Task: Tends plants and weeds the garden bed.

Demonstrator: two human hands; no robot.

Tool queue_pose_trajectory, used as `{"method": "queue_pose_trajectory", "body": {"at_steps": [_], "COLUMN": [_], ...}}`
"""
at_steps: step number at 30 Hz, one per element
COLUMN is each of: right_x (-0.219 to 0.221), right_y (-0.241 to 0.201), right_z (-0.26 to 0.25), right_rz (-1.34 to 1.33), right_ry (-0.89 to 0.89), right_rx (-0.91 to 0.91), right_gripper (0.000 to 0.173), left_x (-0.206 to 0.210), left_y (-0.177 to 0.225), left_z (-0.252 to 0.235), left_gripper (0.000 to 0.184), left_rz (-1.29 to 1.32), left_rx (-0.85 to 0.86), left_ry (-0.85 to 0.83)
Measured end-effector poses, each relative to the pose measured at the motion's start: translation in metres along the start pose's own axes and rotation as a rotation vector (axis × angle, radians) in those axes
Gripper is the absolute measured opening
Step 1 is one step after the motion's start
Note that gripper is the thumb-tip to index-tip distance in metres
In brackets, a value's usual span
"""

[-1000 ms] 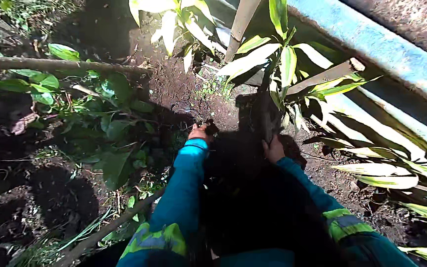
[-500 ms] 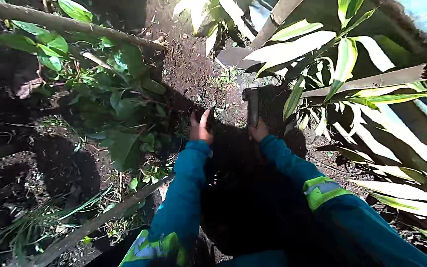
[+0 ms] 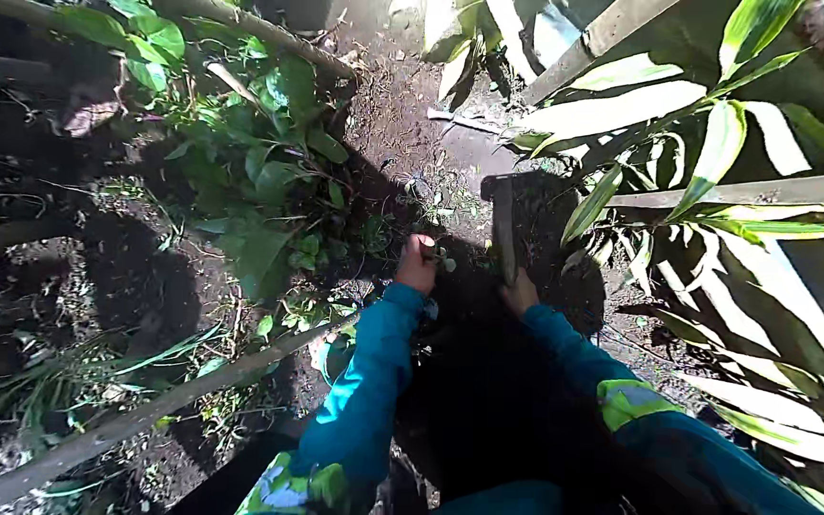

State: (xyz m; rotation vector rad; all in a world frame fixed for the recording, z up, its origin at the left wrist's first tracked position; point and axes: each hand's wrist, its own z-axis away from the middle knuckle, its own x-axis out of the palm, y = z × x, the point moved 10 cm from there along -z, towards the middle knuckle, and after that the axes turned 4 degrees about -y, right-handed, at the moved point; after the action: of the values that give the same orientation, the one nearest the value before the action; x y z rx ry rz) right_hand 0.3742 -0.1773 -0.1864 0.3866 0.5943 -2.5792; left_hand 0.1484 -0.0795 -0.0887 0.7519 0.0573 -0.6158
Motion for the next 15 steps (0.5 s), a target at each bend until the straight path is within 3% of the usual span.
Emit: {"method": "queue_pose_trajectory", "body": {"at_steps": [2,3,5,8,10,13,15], "right_x": [0.002,-0.003,-0.019,-0.032,-0.010,0.013,-0.003], "right_y": [0.035,0.029,-0.009,-0.061,-0.036,0.036,0.034], "right_z": [0.041,0.056,0.056,0.007,-0.007,0.040,0.070], "right_rz": [0.029,0.008,-0.036,-0.124,-0.071,0.076,0.028], "right_ry": [-0.008,-0.002,0.036,0.098,0.066,-0.010,0.013], "right_rx": [0.022,-0.005,-0.090,-0.109,-0.074,-0.024,-0.028], "right_gripper": [0.065,0.062,0.056,0.058,0.062,0.067,0.062], "left_x": [0.003,0.005,0.013,0.029,0.037,0.036,0.025], "left_y": [0.005,0.009,0.017,0.022,0.017,0.014,0.015], "left_z": [0.002,0.004,0.008,0.014,0.022,0.033,0.039], "left_gripper": [0.051,0.052,0.056,0.062,0.061,0.056,0.053], "left_rz": [-0.070,-0.153,-0.377,-0.571,-0.612,-0.655,-0.676], "left_rx": [-0.035,-0.034,-0.010,-0.039,-0.067,-0.093,-0.097], "left_ry": [0.017,0.022,0.032,-0.042,-0.141,-0.275,-0.233]}}
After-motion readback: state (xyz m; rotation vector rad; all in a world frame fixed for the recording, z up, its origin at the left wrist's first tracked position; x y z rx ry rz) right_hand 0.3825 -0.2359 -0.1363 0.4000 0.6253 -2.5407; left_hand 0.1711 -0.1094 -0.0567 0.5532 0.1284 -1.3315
